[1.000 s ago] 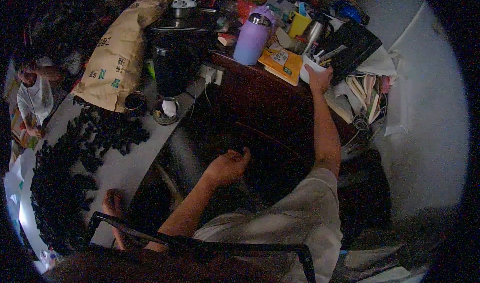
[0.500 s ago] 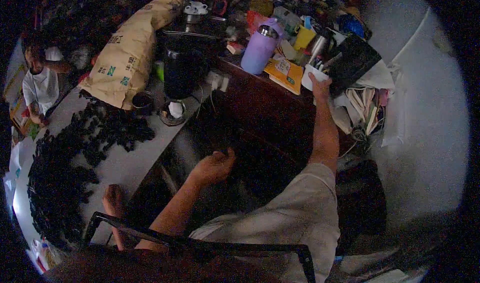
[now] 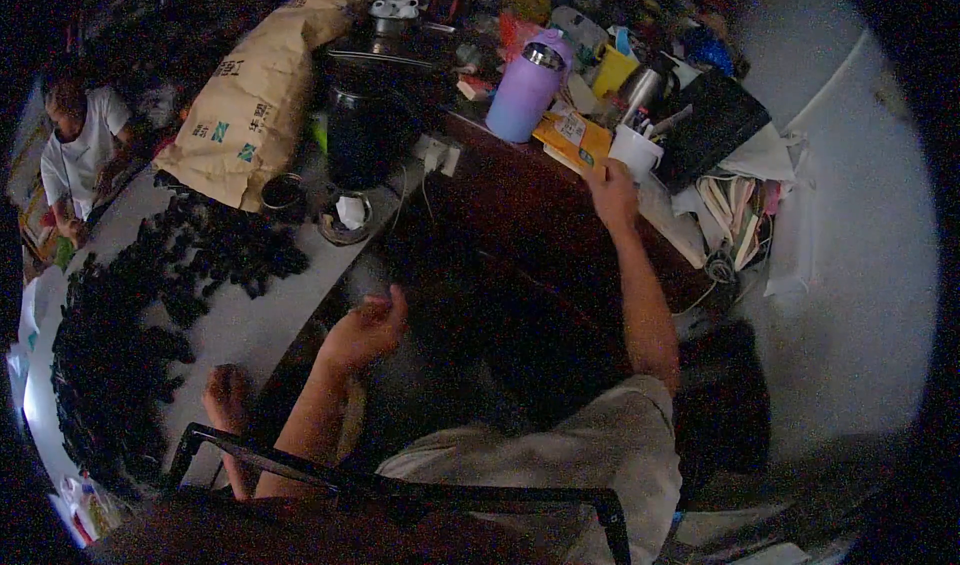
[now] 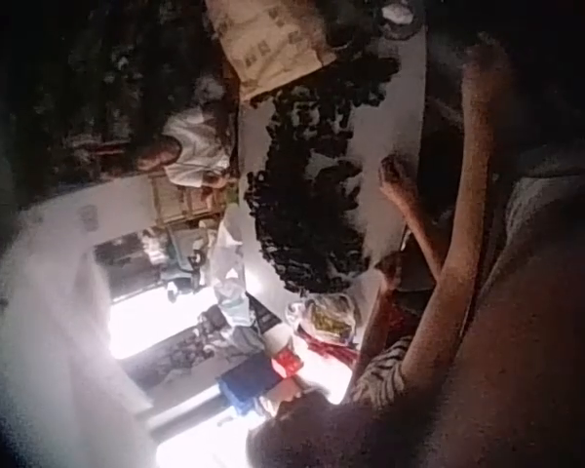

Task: Sorting small black plastic components on a desk into different piles or containers.

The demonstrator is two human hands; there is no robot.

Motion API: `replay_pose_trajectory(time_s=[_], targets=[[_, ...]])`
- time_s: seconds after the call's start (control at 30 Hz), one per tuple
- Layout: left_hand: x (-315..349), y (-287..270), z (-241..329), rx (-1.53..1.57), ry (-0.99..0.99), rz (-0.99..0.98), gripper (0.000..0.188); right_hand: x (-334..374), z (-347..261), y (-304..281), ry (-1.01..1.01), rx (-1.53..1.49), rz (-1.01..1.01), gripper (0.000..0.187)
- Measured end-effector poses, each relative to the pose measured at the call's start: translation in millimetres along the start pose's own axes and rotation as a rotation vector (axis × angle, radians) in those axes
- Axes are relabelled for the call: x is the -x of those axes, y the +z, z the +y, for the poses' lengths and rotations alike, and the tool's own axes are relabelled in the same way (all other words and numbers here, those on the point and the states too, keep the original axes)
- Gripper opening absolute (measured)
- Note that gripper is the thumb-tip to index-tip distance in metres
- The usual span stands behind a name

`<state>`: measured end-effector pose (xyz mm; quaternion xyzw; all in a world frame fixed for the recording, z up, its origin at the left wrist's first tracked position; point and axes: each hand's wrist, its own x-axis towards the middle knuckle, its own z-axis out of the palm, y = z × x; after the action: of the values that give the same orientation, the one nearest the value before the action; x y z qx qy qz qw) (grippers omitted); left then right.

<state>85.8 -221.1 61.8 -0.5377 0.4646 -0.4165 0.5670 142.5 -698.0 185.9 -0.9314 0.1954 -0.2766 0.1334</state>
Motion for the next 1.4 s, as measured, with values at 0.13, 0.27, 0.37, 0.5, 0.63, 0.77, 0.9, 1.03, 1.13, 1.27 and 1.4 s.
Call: replay_pose_trajectory(time_s=[0.13, 0.27, 0.37, 0.5, 0.63, 0.77, 0.9, 1.03, 1.13, 1.27, 1.4], targets=[[11.3, -7.2, -11.0, 0.294, -0.330, 0.161, 0.008, -14.9, -1.4, 17.1, -0.079, 0.170, -0.038, 0.070], [0.5, -22.2, -7.9, 0.266, -0.347, 0.149, 0.013, -50.1, 55.4, 13.4, -0.038, 0.195, -0.040, 0.070], [4.3, -28.9, -14.8, 0.314, -0.265, 0.127, 0.015, -54.3, 57.3, 5.5, -0.018, 0.164, -0.072, 0.069], [14.4, -32.7, -5.1, 0.340, -0.337, 0.138, 0.013, -49.3, 16.1, -3.5, 0.029, 0.155, 0.026, 0.074], [12.0, -30.9, -5.5, 0.280, -0.127, 0.120, 0.015, -57.1, 8.8, -4.9, 0.192, 0.349, 0.288, 0.080], [14.8, -35.0, -18.8, 0.357, -0.181, 0.130, 0.019, -68.5, 14.4, -5.8, 0.327, 0.353, 0.350, 0.084], [9.2, -40.2, -25.8, 0.308, -0.135, 0.117, 0.021, -95.6, 70.2, -18.6, 0.338, 0.067, 0.483, 0.071], [9.5, -36.2, -14.8, 0.299, -0.175, 0.167, 0.023, -75.0, 38.0, 21.6, 0.113, -0.024, 0.319, 0.063], [31.1, -40.0, -28.3, 0.378, -0.343, 0.191, 0.026, -61.3, -13.5, 54.8, 0.032, 0.092, 0.110, 0.074], [13.0, -30.8, -22.8, 0.248, -0.025, 0.123, 0.022, -52.4, -22.6, 50.7, 0.068, 0.143, 0.009, 0.086], [20.6, -31.1, -39.7, 0.269, -0.095, 0.132, 0.015, -67.2, -29.9, 42.1, 0.125, 0.276, -0.107, 0.092]])
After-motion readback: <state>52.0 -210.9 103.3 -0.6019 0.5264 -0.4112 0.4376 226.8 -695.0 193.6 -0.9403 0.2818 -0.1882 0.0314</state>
